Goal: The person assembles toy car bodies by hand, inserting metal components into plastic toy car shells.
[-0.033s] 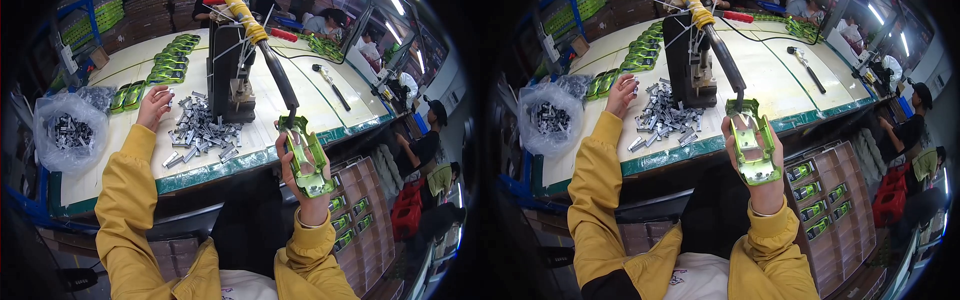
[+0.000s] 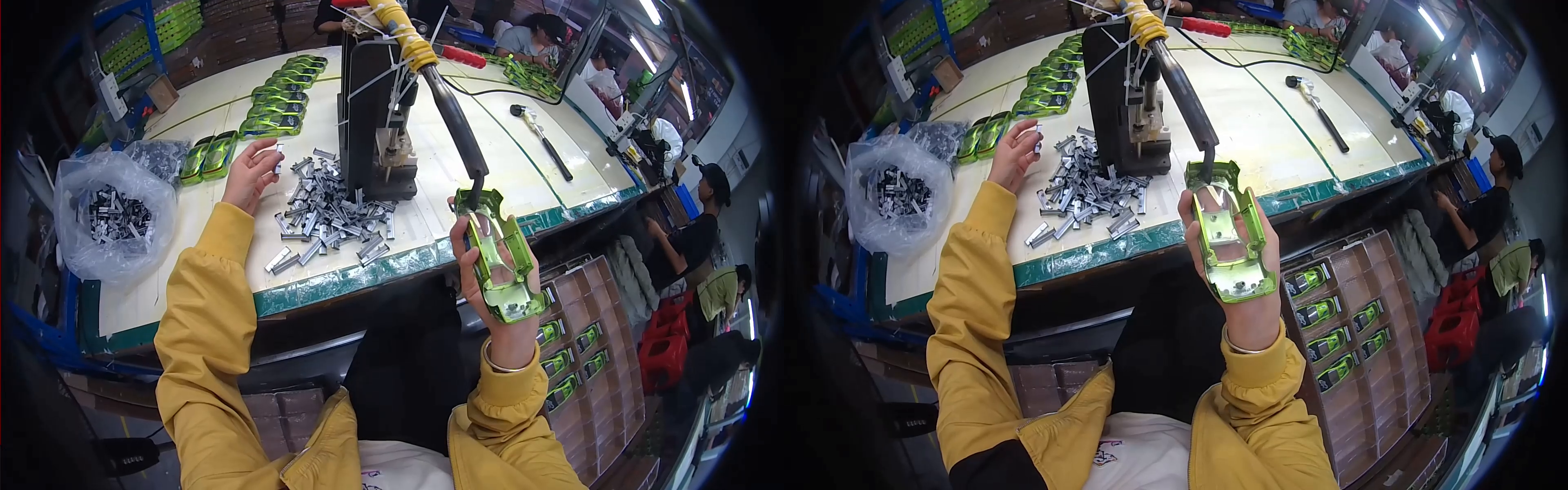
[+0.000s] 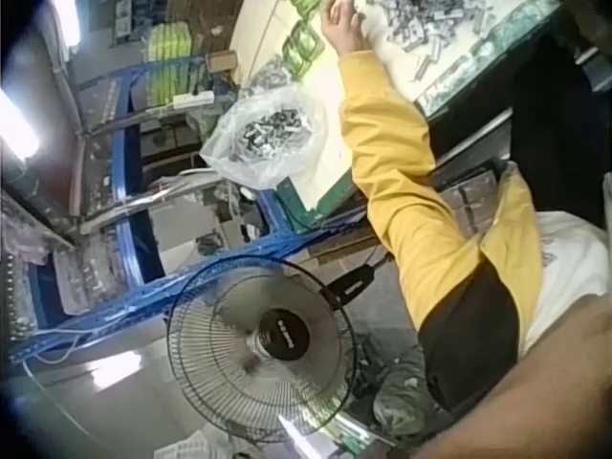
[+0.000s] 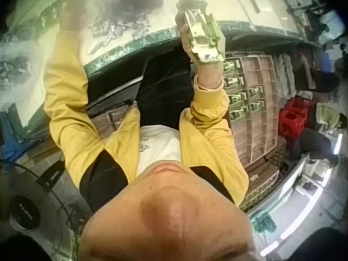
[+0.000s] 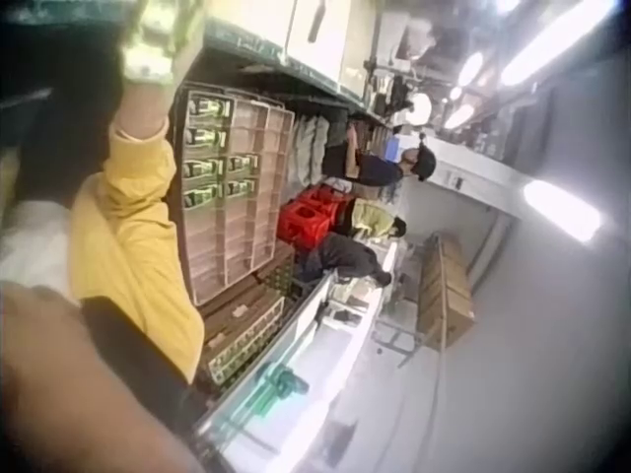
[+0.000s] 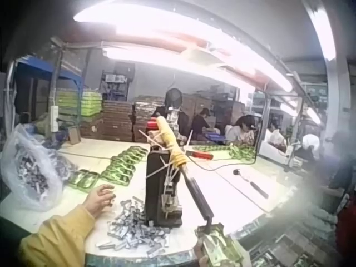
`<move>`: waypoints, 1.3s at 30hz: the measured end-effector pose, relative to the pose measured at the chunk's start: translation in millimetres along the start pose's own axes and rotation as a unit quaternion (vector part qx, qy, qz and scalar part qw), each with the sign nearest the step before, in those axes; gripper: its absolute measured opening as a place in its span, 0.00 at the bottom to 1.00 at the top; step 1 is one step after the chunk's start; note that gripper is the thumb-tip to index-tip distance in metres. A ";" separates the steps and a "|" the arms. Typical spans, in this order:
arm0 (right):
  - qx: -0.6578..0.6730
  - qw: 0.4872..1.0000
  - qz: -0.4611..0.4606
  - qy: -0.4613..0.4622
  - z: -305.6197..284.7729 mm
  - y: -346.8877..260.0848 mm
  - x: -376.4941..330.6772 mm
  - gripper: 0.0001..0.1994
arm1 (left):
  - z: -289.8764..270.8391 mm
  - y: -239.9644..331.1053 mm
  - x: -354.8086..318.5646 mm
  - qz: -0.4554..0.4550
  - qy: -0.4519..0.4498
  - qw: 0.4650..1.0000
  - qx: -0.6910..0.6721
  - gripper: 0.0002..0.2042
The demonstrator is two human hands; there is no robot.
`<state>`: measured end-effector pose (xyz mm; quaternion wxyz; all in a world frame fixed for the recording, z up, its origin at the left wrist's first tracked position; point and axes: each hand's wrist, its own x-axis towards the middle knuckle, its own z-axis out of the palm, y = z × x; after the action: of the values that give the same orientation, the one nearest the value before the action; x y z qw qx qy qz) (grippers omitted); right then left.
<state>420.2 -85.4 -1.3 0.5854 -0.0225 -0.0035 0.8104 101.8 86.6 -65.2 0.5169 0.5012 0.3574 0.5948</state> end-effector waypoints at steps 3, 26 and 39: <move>-0.005 1.000 0.000 -0.004 -0.4 -0.2 0.2 0.18 | -6.6 -0.8 2.3 -0.024 -0.057 0.998 -0.018 0.13; -0.013 1.000 -0.001 -0.007 1.5 -1.0 1.2 0.20 | -14.5 -8.4 7.9 -0.016 -0.046 0.998 -0.026 0.11; -0.018 1.000 0.004 -0.011 -0.6 -0.1 0.5 0.21 | -6.3 1.4 1.6 0.002 -0.077 0.991 -0.107 0.06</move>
<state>420.2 -84.9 -1.9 0.5815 -0.0240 -0.0245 0.8128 95.4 88.4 -65.0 0.5922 0.4877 0.2497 0.5908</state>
